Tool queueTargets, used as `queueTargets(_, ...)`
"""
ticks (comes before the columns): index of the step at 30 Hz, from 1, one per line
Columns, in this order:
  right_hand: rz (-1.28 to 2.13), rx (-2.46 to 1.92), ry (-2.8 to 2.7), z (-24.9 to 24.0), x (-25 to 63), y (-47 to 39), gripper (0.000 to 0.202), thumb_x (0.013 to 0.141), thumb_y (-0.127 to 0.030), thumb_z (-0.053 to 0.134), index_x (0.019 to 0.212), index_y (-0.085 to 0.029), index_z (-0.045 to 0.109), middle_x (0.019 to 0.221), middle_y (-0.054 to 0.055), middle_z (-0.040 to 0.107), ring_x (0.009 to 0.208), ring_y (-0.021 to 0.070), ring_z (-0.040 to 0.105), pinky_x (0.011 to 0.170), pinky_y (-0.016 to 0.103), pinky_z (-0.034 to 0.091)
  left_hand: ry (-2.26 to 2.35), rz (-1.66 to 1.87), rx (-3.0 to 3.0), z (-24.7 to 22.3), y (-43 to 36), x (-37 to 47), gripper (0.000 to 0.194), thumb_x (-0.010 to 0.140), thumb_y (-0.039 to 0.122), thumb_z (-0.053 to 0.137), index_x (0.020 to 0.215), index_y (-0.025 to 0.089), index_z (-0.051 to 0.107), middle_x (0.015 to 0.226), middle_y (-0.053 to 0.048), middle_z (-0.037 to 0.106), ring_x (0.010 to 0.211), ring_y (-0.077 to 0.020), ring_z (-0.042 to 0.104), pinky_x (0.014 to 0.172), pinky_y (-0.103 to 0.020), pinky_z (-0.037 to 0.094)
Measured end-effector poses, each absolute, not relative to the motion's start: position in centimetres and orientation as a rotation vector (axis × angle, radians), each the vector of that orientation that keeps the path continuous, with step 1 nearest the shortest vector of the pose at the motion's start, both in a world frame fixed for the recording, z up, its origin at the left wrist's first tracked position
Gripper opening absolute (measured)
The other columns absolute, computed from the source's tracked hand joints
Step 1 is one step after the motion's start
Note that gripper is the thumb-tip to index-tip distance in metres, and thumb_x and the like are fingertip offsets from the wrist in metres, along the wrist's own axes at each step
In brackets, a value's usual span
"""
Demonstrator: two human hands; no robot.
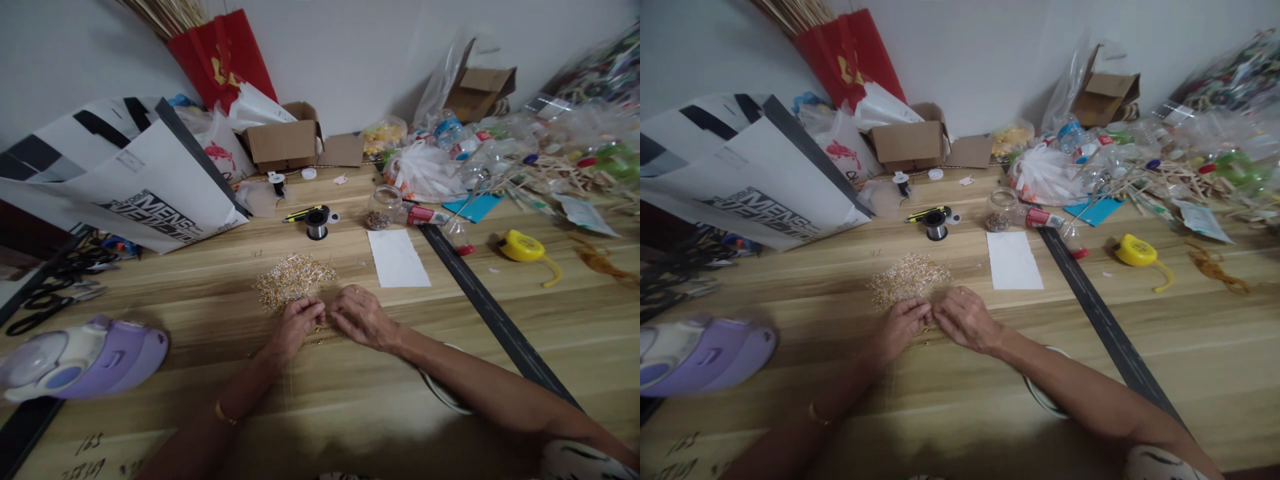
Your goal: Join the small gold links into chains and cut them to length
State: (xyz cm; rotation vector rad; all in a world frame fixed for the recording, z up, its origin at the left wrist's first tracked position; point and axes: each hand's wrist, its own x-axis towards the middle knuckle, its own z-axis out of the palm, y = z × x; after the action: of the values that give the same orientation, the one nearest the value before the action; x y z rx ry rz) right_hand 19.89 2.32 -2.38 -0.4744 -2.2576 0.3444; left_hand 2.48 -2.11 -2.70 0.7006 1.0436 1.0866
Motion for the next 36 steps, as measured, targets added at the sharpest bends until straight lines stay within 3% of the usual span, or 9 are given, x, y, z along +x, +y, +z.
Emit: queueTargets(36, 0.363, -0.488, -2.291, -2.64, 19.97, 2.38, 0.006, 0.088, -0.016, 0.045, 0.085, -0.018, 0.05, 0.074, 0.006, 0.059, 0.07, 0.018, 0.051, 0.068, 0.031, 0.043, 1.08, 1.07, 0.746, -2.82, -2.2, 2.51, 0.025, 0.063, 0.033, 0.075, 0.066, 0.012, 0.061, 0.06, 0.001, 0.056, 0.059, -0.0102, 0.049, 0.06, -0.023, 0.037)
